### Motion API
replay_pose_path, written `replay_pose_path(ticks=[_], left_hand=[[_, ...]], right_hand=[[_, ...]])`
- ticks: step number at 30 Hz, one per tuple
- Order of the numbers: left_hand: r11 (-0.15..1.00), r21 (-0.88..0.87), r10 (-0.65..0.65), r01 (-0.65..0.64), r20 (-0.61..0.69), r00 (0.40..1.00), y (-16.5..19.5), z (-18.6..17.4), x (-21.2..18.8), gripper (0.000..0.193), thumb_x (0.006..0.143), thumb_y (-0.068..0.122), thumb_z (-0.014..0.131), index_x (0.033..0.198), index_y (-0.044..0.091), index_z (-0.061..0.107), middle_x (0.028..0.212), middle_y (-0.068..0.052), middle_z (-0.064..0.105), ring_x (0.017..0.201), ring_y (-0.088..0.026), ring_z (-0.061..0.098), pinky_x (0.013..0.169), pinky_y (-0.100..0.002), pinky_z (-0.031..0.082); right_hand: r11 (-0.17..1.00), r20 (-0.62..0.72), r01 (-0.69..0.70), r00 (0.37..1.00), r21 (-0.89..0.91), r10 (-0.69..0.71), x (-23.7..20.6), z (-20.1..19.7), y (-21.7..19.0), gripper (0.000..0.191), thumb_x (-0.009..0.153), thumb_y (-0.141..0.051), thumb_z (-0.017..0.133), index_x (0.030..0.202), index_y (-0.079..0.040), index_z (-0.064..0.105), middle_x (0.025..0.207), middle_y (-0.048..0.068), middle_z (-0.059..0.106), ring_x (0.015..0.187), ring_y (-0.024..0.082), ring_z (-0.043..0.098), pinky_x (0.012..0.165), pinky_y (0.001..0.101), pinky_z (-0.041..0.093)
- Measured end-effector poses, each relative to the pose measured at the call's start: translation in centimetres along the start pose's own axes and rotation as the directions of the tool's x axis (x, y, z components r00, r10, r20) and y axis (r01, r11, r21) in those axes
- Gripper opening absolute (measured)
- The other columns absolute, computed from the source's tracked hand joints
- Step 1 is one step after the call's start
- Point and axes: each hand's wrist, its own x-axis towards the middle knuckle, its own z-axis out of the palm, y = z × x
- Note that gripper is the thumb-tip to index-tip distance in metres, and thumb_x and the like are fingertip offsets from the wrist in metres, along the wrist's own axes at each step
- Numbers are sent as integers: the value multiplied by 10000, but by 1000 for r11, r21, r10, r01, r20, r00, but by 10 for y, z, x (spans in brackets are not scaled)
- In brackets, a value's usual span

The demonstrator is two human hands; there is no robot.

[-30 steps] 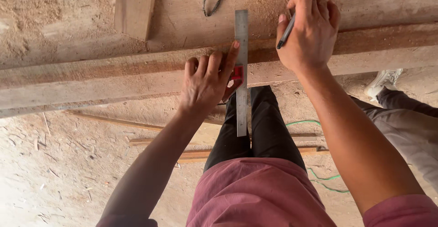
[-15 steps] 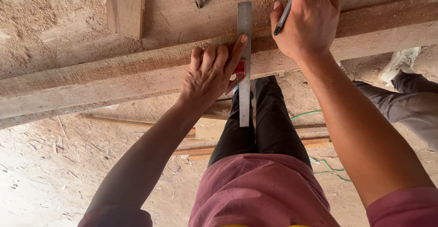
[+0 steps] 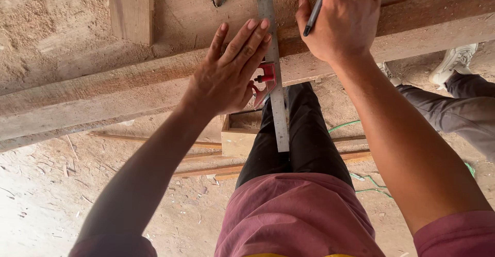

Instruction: The person measures and marks a long wooden plank using a tape measure, a speed square, and a pencil. They repeatedly position the tools to draw straight lines and mark measurement points along the plank's length.

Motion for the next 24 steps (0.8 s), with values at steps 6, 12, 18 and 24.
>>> replay_pose_path(ticks=[6, 12, 18, 24], left_hand=[[977, -185, 92, -105, -79, 993, -17, -1, 7, 1010, 728, 468, 859, 1608, 273, 403, 1662, -94, 180, 1398, -347, 427, 1143, -564, 409], [956, -219, 163, -193, -150, 975, -28, 15, 3, 938, 815, 435, 871, 1609, 146, 463, 1717, -64, 255, 1395, -325, 503, 1105, -486, 518], [949, -258, 109, -181, -270, 957, -30, 23, -1, 818, 775, 424, 875, 1503, 165, 606, 1582, -154, 381, 1295, -343, 552, 1029, -467, 567], [963, -205, 116, -177, -277, 954, -27, 18, 0, 785, 781, 407, 887, 1482, 157, 637, 1624, -46, 411, 1310, -285, 560, 1029, -431, 571]], right_hand=[[996, -76, 59, 995, -65, -64, 3, -4, -3, 425, 931, -152, 734, 1269, -53, 495, 1003, 71, 647, 1064, 255, 645, 1062, 463, 411], [994, 78, -42, 996, -99, 49, -1, 2, 1, 356, 1025, -286, 750, 1231, -60, 569, 842, 90, 621, 790, 246, 635, 906, 484, 489], [961, -42, 76, 995, -265, -91, -11, 13, 5, 206, 948, -274, 698, 1027, -123, 582, 772, 9, 558, 709, 164, 583, 691, 365, 481], [931, -27, 111, 991, -347, -128, -16, 13, 7, 181, 900, -284, 680, 949, -133, 594, 726, -1, 545, 645, 162, 558, 594, 341, 445]])
